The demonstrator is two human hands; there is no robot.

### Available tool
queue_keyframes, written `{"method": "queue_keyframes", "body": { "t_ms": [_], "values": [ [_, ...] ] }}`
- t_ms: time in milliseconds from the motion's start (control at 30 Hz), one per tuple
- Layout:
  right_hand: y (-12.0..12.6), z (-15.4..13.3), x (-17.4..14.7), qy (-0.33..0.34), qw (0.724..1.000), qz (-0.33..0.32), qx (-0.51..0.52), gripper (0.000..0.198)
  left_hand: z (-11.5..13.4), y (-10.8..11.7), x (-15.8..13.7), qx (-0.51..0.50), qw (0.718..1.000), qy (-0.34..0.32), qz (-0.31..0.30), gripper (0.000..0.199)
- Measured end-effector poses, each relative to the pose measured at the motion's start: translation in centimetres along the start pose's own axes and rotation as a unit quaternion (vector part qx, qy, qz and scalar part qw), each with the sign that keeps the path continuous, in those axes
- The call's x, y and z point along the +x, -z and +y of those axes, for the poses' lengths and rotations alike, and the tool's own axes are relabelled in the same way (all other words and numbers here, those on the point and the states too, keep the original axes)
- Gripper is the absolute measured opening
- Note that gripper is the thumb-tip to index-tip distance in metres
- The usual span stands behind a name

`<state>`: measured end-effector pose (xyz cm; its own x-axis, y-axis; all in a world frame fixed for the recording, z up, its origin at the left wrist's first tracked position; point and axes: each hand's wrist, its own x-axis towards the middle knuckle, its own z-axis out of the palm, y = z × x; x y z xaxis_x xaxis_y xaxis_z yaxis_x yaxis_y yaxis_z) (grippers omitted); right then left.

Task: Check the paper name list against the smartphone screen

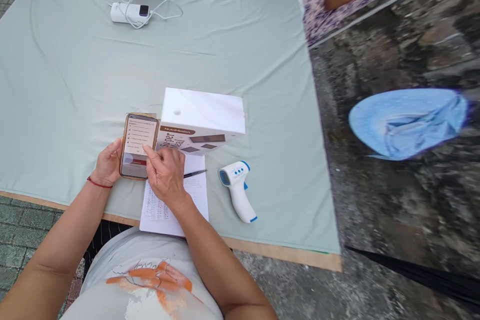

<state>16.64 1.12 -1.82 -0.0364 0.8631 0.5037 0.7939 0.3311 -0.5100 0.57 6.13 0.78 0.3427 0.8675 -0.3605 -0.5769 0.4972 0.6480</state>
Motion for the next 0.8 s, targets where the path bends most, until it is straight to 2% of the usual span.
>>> {"method": "queue_keyframes", "body": {
  "t_ms": [133,300,400,633,800],
  "values": [
    [-0.2,0.0,0.0,0.001,1.000,-0.005,-0.015,0.037,0.0,-0.1,0.0,0.003,1.000,-0.001,0.000,0.033],
    [0.2,0.3,-0.1,-0.005,1.000,0.008,0.029,0.045,0.1,-0.1,-0.1,0.008,1.000,-0.008,-0.001,0.032],
    [0.5,0.5,-0.4,-0.003,0.999,0.025,0.041,0.044,0.1,-0.1,-0.1,0.004,1.000,-0.008,-0.001,0.032],
    [0.6,0.5,-1.1,-0.011,1.000,0.003,0.028,0.043,0.3,-0.2,-0.1,-0.008,1.000,0.002,0.002,0.031],
    [0.5,0.4,-1.3,-0.002,0.999,0.015,0.029,0.040,0.3,-0.2,-0.2,0.001,1.000,-0.001,-0.001,0.032]
  ]
}}
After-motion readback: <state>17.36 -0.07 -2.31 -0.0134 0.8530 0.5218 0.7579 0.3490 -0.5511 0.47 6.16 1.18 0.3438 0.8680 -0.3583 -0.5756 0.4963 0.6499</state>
